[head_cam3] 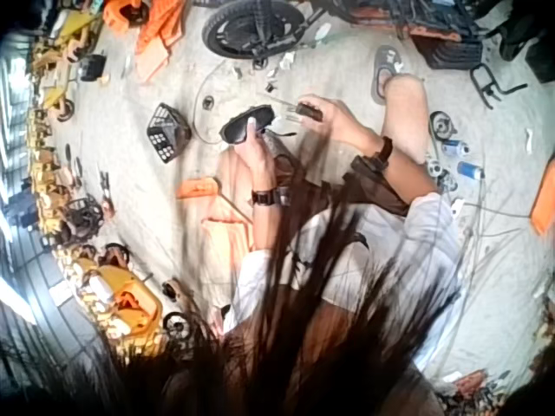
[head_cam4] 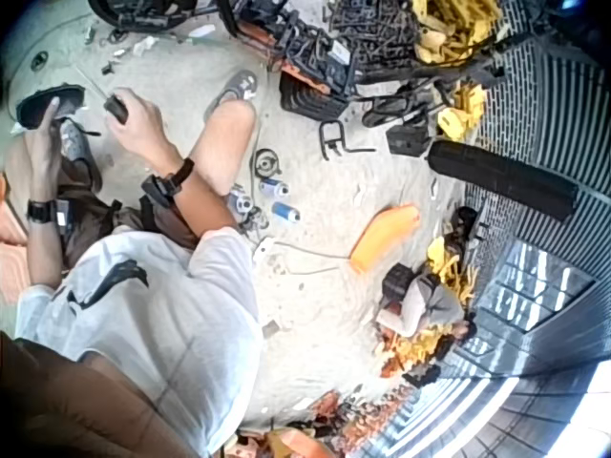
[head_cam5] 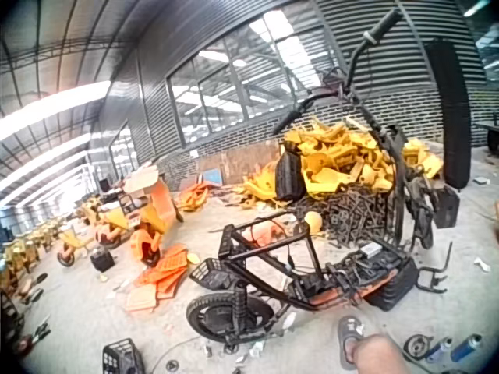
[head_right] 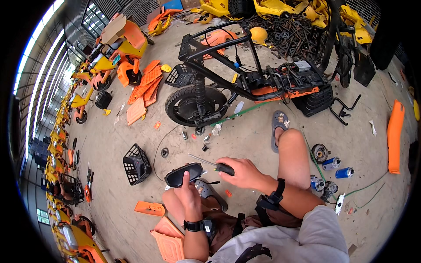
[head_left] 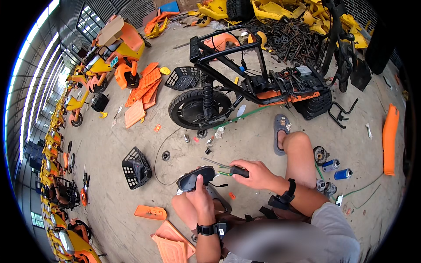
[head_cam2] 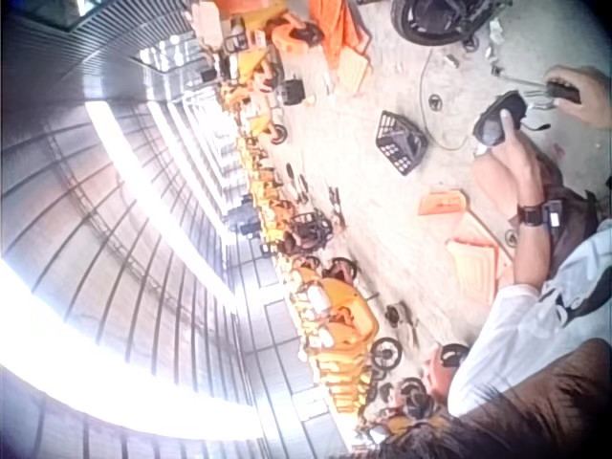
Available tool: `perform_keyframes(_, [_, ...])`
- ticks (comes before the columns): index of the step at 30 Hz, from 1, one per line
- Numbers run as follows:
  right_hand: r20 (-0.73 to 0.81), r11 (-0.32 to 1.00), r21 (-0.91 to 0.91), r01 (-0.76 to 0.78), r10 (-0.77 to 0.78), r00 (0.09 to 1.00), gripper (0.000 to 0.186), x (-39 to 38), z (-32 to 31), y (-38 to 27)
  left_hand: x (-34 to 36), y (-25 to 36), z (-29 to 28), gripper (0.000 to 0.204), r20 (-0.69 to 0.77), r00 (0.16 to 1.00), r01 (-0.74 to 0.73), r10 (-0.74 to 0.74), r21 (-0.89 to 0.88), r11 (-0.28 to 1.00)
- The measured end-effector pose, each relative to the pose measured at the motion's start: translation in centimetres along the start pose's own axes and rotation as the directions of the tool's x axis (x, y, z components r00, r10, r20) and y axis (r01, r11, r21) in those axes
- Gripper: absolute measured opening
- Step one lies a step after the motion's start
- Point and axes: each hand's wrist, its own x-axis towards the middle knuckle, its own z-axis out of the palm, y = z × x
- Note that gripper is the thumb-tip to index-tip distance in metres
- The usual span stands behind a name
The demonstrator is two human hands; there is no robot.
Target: The person sits on a floor and uses a screwdriver to work on a black plastic housing component, turning the tool to adjust screws while holding the part by hand.
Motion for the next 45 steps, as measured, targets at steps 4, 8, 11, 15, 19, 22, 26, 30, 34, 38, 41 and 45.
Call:
perform_keyframes(4, [-0.032,0.995,-0.073,0.073,-0.075,0.997,0.036,-0.1,-0.2,0.0,-0.2,0.2,0.3,0.038,-0.038,0.999,-0.039,0.039,0.011,0.999])
perform_keyframes(8, [0.0,0.987,-0.127,0.096,-0.097,0.995,0.039,-0.2,0.0,0.6,-0.2,-0.1,0.0,0.038,-0.024,0.997,-0.076,0.076,-0.002,0.997])
perform_keyframes(11, [0.015,0.983,-0.152,0.102,-0.101,0.995,0.039,-0.2,-0.1,0.6,-0.1,-0.1,0.0,0.039,-0.024,0.997,-0.077,0.077,0.004,0.997])
perform_keyframes(15, [0.01,0.982,-0.155,0.109,-0.108,0.994,0.04,-0.2,-0.1,0.4,-0.1,-0.2,-0.2,0.039,-0.019,0.996,-0.088,0.088,0.014,0.996])
perform_keyframes(19, [-0.017,0.979,-0.152,0.133,-0.137,0.99,0.04,-0.2,0.1,0.5,-0.1,-0.3,-0.2,0.041,-0.018,0.995,-0.101,0.101,0.026,0.995])
perform_keyframes(22, [0.006,0.98,-0.165,0.112,-0.112,0.994,0.039,-0.2,-0.1,0.3,-0.2,-0.2,-0.1,0.04,-0.025,0.995,-0.094,0.095,0.042,0.995])
perform_keyframes(26, [-0.001,0.978,-0.164,0.127,-0.129,0.992,0.039,-0.2,0.1,0.7,-0.1,-0.3,-0.1,0.039,-0.02,0.995,-0.1,0.101,0.057,0.993])
perform_keyframes(30, [0.002,0.972,-0.199,0.121,-0.123,0.992,0.039,-0.3,-0.2,0.3,0.0,-0.6,-0.3,0.038,-0.017,0.989,-0.144,0.147,0.127,0.981])
perform_keyframes(34, [0.024,0.967,-0.238,0.096,-0.093,0.995,0.039,-0.2,-0.7,-0.2,-0.4,-0.3,0.1,0.037,-0.02,0.983,-0.172,0.181,0.227,0.959])
perform_keyframes(38, [0.01,0.981,-0.132,0.143,-0.143,0.99,0.043,-0.2,-1.2,-0.1,-0.4,-0.2,0.0,0.036,0.021,0.976,-0.215,0.219,0.296,0.931])
perform_keyframes(41, [-0.048,0.992,0.068,0.104,-0.101,0.994,0.042,-0.1,-1.1,1.4,-0.4,-0.1,0.1,0.035,0.023,0.97,-0.237,0.242,0.31,0.921])
perform_keyframes(45, [-0.037,0.844,0.481,-0.238,0.291,0.956,0.043,0.4,-1.7,1.2,-0.3,-0.3,-0.3,0.035,0.05,0.957,-0.284,0.285,0.363,0.888])
